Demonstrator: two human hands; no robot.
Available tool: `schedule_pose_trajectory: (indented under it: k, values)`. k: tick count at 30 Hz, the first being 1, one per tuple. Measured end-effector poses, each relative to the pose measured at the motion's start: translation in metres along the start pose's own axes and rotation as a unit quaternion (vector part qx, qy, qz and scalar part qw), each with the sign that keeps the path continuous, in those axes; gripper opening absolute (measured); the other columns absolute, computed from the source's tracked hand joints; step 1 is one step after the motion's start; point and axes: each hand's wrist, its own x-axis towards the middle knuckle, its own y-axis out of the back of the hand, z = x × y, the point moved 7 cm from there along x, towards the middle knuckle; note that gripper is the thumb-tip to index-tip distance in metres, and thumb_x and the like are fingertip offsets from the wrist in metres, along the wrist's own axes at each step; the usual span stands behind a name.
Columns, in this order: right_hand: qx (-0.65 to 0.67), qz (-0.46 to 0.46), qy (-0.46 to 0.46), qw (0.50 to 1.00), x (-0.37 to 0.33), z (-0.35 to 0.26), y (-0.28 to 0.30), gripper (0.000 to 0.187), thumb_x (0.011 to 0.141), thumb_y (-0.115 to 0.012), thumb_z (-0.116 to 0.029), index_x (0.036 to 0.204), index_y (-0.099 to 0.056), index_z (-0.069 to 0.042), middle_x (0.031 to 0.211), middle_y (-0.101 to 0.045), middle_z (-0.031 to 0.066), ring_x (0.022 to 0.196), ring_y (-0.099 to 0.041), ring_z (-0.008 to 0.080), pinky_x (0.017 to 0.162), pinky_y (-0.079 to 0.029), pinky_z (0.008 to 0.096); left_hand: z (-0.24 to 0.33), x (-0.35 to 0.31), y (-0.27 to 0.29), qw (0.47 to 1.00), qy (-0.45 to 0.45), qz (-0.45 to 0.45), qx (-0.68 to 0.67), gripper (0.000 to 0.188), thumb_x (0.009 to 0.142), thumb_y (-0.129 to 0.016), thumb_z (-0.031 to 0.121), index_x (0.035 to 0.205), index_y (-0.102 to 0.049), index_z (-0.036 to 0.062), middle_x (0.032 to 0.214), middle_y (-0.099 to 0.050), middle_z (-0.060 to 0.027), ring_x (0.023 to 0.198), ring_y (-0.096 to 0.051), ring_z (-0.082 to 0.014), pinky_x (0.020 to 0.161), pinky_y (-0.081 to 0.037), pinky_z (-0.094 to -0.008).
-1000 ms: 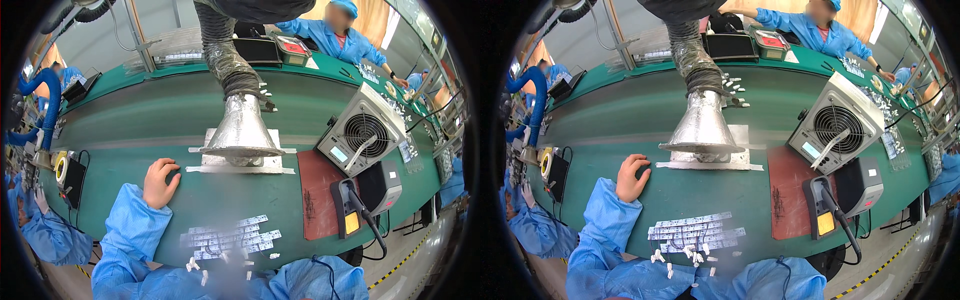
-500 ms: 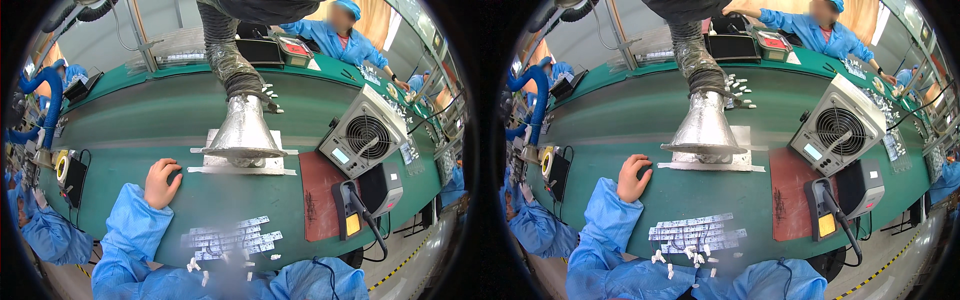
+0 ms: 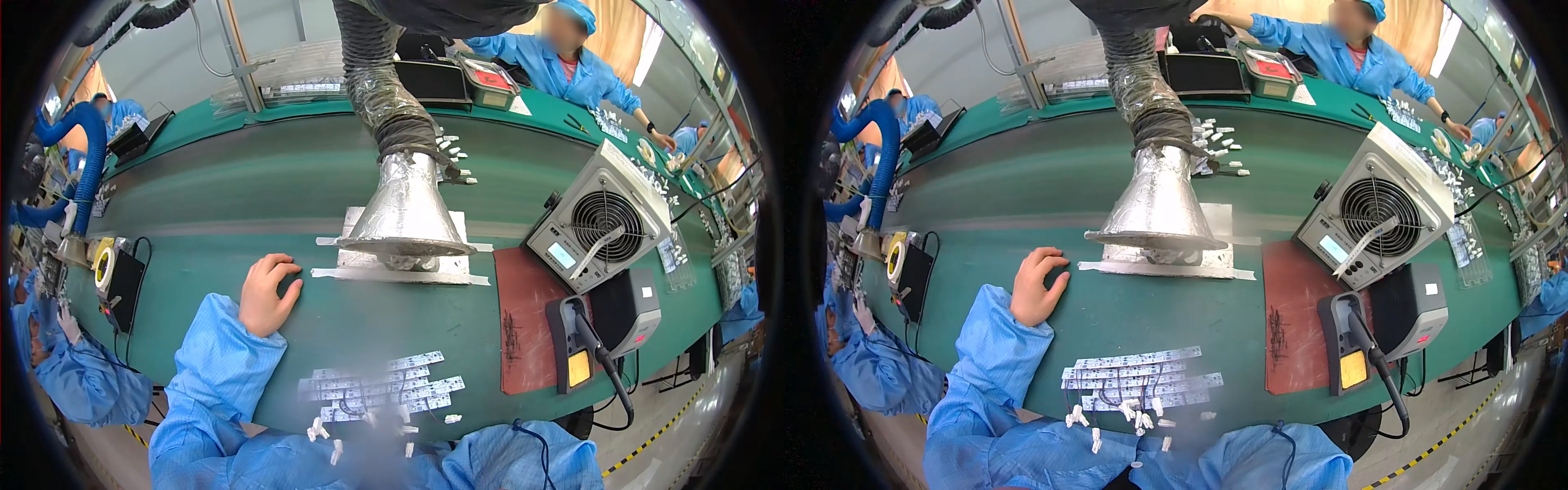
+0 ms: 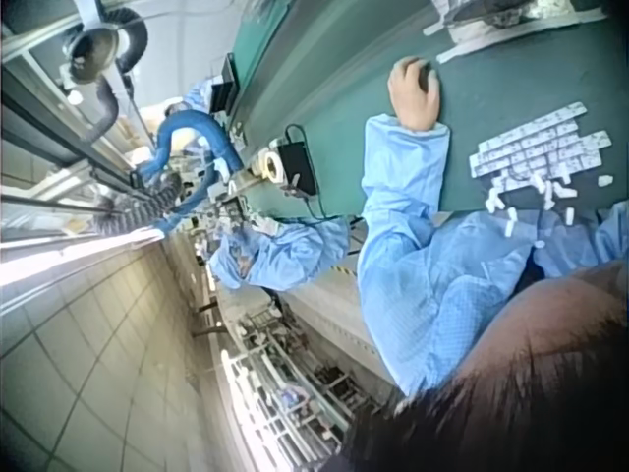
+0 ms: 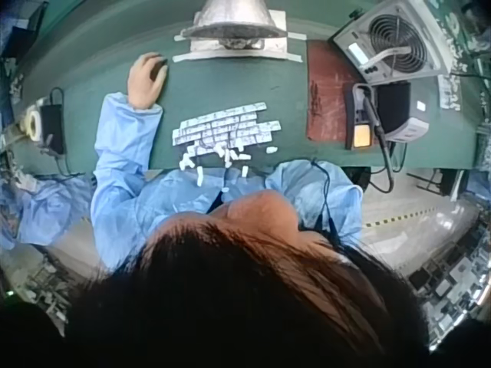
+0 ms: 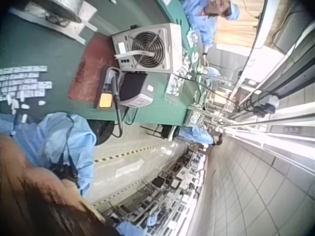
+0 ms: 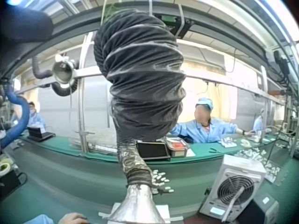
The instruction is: Soldering small electronic components onto strips at a manual assembly station.
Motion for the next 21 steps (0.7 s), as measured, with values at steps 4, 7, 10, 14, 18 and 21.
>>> schedule_pose_trajectory:
  k: [4,7,10,14,18,21]
  values:
    - [0.011,0.002,-0.003,1.0,-0.0005,0.0016,-0.0002,0.031,0.09,-0.063,-0.032,0.11,-0.057,-0.008,0.117,-0.058,0.0118,0.106,-0.053,0.0223,0.083,-0.045,0.037,-0.0002,0.0001,-0.0002,1.0,-0.002,0.0,0.002,0.021,0.078,-0.068,0.007,0.097,-0.064,0.0022,0.109,-0.059,-0.0129,0.103,-0.057,-0.0319,0.089,-0.046,-0.0386]
    - [0.017,0.003,-0.005,1.0,-0.0008,0.0024,-0.0001,0.031,0.09,-0.063,-0.032,0.11,-0.057,-0.008,0.117,-0.058,0.0118,0.107,-0.053,0.0224,0.083,-0.045,0.0371,0.0008,0.0008,0.0003,1.0,-0.004,0.001,0.002,0.021,0.078,-0.068,0.007,0.097,-0.064,0.0022,0.11,-0.06,-0.013,0.103,-0.057,-0.032,0.089,-0.046,-0.0387]
    - [0.024,0.003,-0.006,1.0,0.0008,0.0036,0.0006,0.031,0.09,-0.063,-0.032,0.11,-0.057,-0.008,0.117,-0.058,0.0118,0.107,-0.053,0.0226,0.084,-0.045,0.0373,-0.0005,0.0001,0.0012,1.0,-0.004,0.002,0.003,0.02,0.078,-0.068,0.007,0.097,-0.064,0.0023,0.11,-0.059,-0.013,0.104,-0.057,-0.032,0.089,-0.046,-0.0386]
    - [0.034,0.006,-0.005,0.999,0.0005,0.0057,0.0,0.031,0.09,-0.063,-0.032,0.11,-0.057,-0.009,0.117,-0.059,0.0118,0.107,-0.053,0.0227,0.084,-0.045,0.0376,0.0006,0.001,0.0002,1.0,-0.002,-0.001,0.004,0.02,0.078,-0.067,0.007,0.098,-0.064,0.0023,0.111,-0.059,-0.0131,0.104,-0.056,-0.0319,0.089,-0.046,-0.0383]
    - [0.044,0.009,-0.008,0.999,0.0,0.0072,0.0002,0.032,0.09,-0.063,-0.032,0.111,-0.057,-0.009,0.117,-0.059,0.0118,0.107,-0.053,0.0229,0.084,-0.045,0.0378,0.0004,0.0005,0.0001,1.0,-0.002,-0.004,0.002,0.021,0.078,-0.067,0.007,0.098,-0.064,0.0023,0.11,-0.059,-0.0131,0.104,-0.056,-0.0317,0.09,-0.045,-0.0383]
    - [0.05,0.011,-0.008,0.999,0.0,0.0079,0.0005,0.032,0.09,-0.063,-0.032,0.111,-0.057,-0.009,0.117,-0.059,0.0117,0.108,-0.053,0.023,0.084,-0.045,0.038,0.0008,0.0005,0.0003,1.0,0.0,-0.003,0.005,0.021,0.078,-0.067,0.007,0.098,-0.064,0.0022,0.11,-0.059,-0.0131,0.104,-0.057,-0.0317,0.09,-0.045,-0.0383]
